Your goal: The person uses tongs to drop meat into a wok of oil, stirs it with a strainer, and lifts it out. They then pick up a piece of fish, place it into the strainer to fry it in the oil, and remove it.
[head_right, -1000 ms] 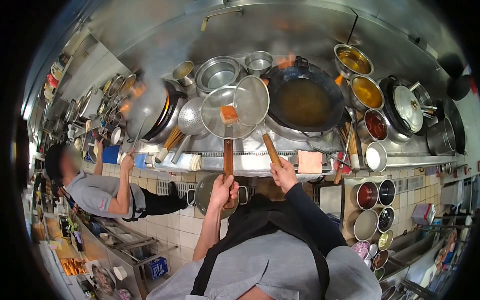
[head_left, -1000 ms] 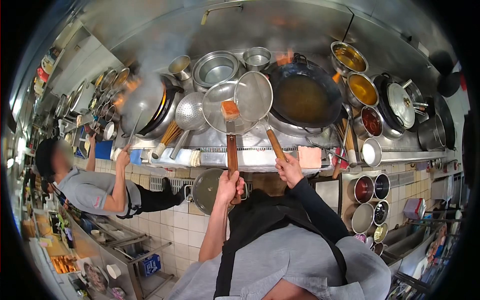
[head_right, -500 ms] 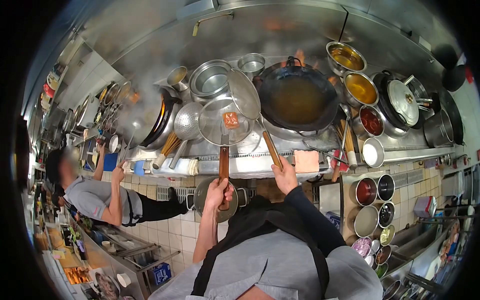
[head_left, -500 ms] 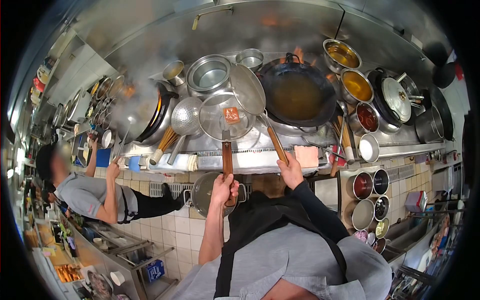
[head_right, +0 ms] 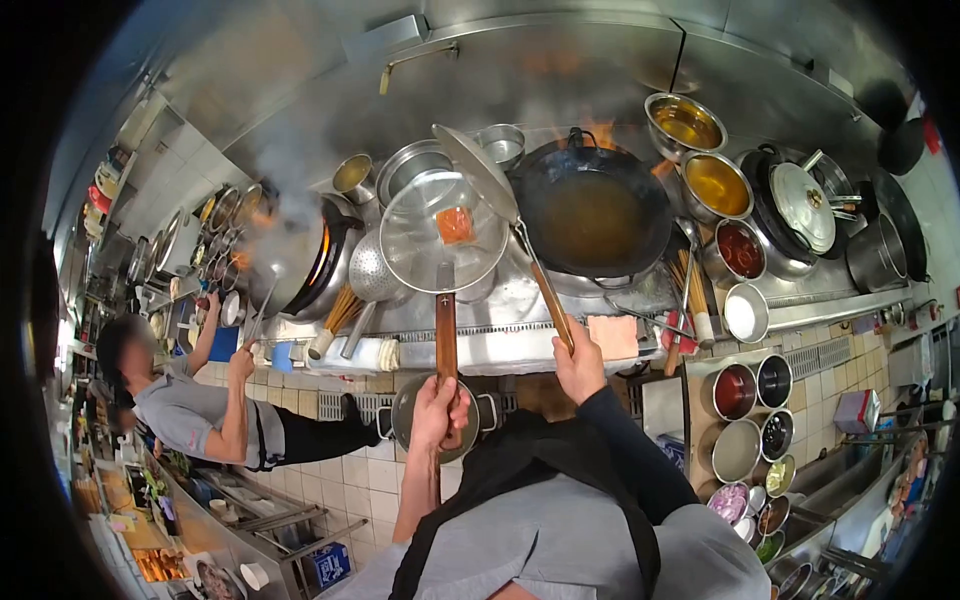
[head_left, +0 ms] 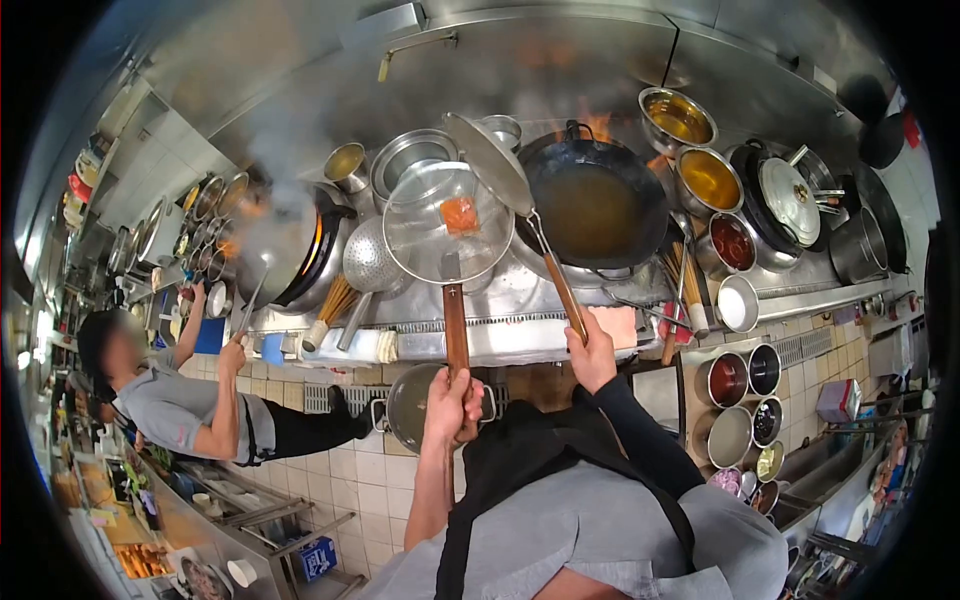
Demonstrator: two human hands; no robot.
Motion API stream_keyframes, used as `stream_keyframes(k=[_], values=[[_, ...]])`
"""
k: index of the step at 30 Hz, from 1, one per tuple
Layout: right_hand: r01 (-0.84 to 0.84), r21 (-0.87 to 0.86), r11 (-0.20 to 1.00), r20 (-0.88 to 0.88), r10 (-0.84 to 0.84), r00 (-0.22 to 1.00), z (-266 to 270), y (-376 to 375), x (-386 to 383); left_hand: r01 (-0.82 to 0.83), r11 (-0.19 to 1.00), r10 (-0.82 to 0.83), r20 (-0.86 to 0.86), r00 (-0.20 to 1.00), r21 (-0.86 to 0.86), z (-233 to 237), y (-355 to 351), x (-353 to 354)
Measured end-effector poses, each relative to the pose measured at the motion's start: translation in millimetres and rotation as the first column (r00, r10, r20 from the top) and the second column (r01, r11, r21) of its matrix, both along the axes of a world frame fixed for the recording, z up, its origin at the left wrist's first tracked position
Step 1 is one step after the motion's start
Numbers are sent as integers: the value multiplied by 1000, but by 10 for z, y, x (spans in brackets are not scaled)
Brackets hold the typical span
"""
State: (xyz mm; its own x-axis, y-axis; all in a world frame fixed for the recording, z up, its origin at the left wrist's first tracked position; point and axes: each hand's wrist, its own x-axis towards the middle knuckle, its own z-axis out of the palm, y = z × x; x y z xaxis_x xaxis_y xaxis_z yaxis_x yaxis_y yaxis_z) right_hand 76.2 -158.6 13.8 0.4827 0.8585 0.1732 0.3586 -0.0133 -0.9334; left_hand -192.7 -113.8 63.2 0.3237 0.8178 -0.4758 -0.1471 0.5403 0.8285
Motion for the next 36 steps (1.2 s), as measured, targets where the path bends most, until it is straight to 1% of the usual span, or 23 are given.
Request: stream_keyframes(k=[1,4,5,6,7,8,9,12,15,18,21,24,26,27,30,36], values=[[1,-67,998,-9,-1,1000,46,-1,-9,7,1000,-7,60,998,0,40,-18,9],[-2,-41,999,-119,-3,993,-222,74,-101,19,1000,-18,67,998,-22,156,15,107],[-6,83,997,-68,12,998,-371,132,-134,25,999,-23,77,997,-29,95,45,116],[-64,-26,998,-361,51,931,-314,99,-146,30,999,-28,46,999,-32,28,61,109],[-147,-113,983,-624,45,780,-182,74,-142,37,999,-37,13,999,-35,-28,90,105],[-245,-168,955,-830,-3,558,-73,61,-146,48,998,-49,-20,999,-37,-65,106,97],[-238,-176,955,-879,-43,474,-12,78,-172,33,998,-34,-21,999,-60,-58,108,103],[-300,-184,936,-906,-43,422,-61,28,-94,13,995,-18,-48,999,-104,-107,95,79],[-304,-179,936,-921,-50,387,-43,7,-71,22,995,-30,-86,996,-95,-116,81,60],[-286,-125,950,-937,-18,350,9,43,-21,19,995,-30,-111,993,-99,-90,73,50],[-234,-179,956,-822,-15,569,106,65,14,17,995,-25,-81,996,-98,-54,66,32],[-205,-229,952,-554,46,831,51,43,117,-1,995,-7,-81,997,-102,29,95,65],[-100,-117,988,-334,55,941,-176,26,158,16,997,-22,-81,996,-80,61,141,83],[-56,-52,997,-216,43,975,-182,18,153,26,997,-31,-82,996,-70,80,167,92],[-9,-35,999,-299,-2,954,-136,-51,205,70,994,-71,-9,997,-79,139,246,186],[194,4,981,-30,-194,981,206,-221,448,219,975,-221,-58,974,-44,202,526,555]])
